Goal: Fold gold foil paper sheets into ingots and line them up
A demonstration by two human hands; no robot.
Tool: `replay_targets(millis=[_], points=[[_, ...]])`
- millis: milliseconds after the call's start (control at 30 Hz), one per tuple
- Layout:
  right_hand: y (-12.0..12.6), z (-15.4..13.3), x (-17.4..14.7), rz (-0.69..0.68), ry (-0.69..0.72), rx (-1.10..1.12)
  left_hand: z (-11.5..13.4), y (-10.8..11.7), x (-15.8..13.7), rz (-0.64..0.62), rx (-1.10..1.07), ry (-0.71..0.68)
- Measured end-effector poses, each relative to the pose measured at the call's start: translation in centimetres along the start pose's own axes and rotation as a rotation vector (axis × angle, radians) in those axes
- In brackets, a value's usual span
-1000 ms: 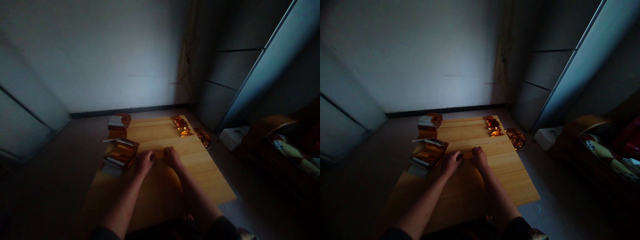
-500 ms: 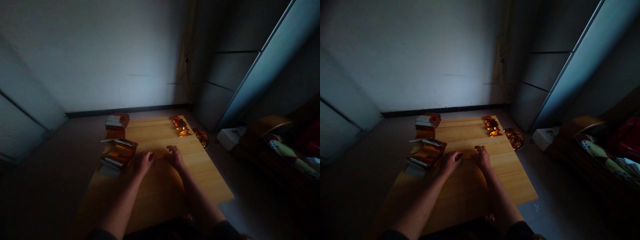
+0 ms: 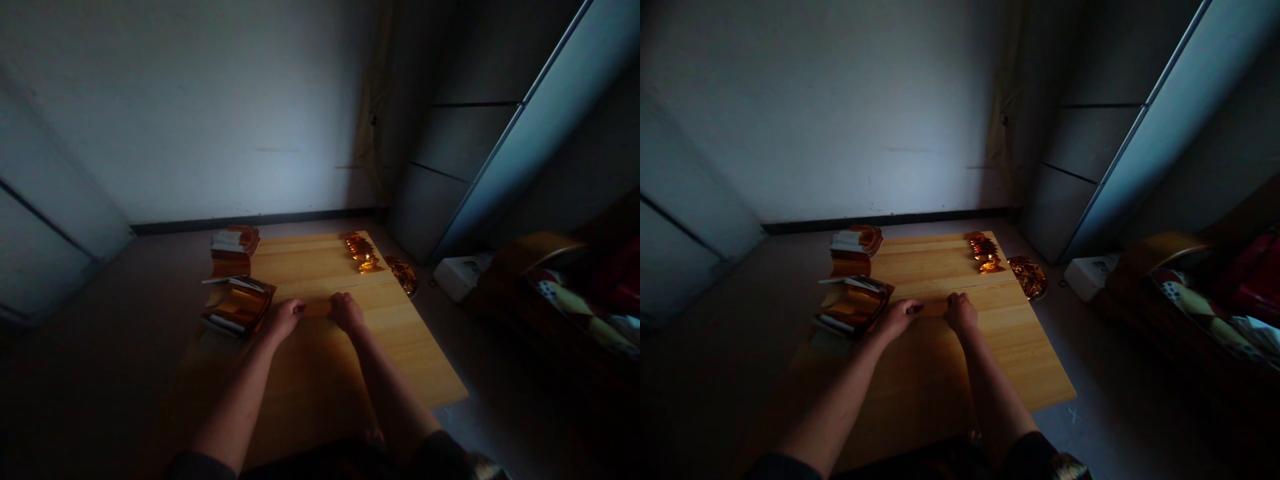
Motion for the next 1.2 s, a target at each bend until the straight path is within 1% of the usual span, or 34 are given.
replay_targets(millis=[100,367,500,700,833,967,1067,1200], points=[[0.0,-0.1,0.1,0.012,-0.004,-0.001,-0.3,0.0,0.4,0.014,-0.025,-0.013],[0.1,-0.2,0.5,-0.009,-0.014,0.015,-1.0,-0.3,1.6,0.023,-0.085,0.063],[0.2,-0.3,0.5,-0.004,-0.015,0.028,-1.2,-0.3,1.8,0.033,-0.093,0.069],[0.4,-0.4,0.5,-0.032,-0.037,0.01,-0.4,0.6,1.1,0.053,0.027,0.067],[0.5,-0.5,0.4,-0.033,-0.034,0.001,-0.1,0.7,0.9,0.041,0.049,0.075],[0.5,-0.5,0.4,-0.039,-0.039,0.006,-0.1,1.0,0.8,0.064,0.106,0.107],[0.5,-0.4,0.5,-0.045,-0.042,0.003,-0.3,1.6,0.5,0.102,0.15,0.164],[0.5,-0.4,0.5,-0.03,-0.038,0.008,-0.3,2.0,0.1,0.106,0.133,0.189]])
Point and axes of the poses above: each hand's wrist, its own x-axis towards the middle knuckle, its own y-axis out of the back of the hand, z = x × y, the point moved 6 cm from there along x, towards the middle knuckle, and after that the axes turned 5 degrees about -y, right-handed, at the moved point
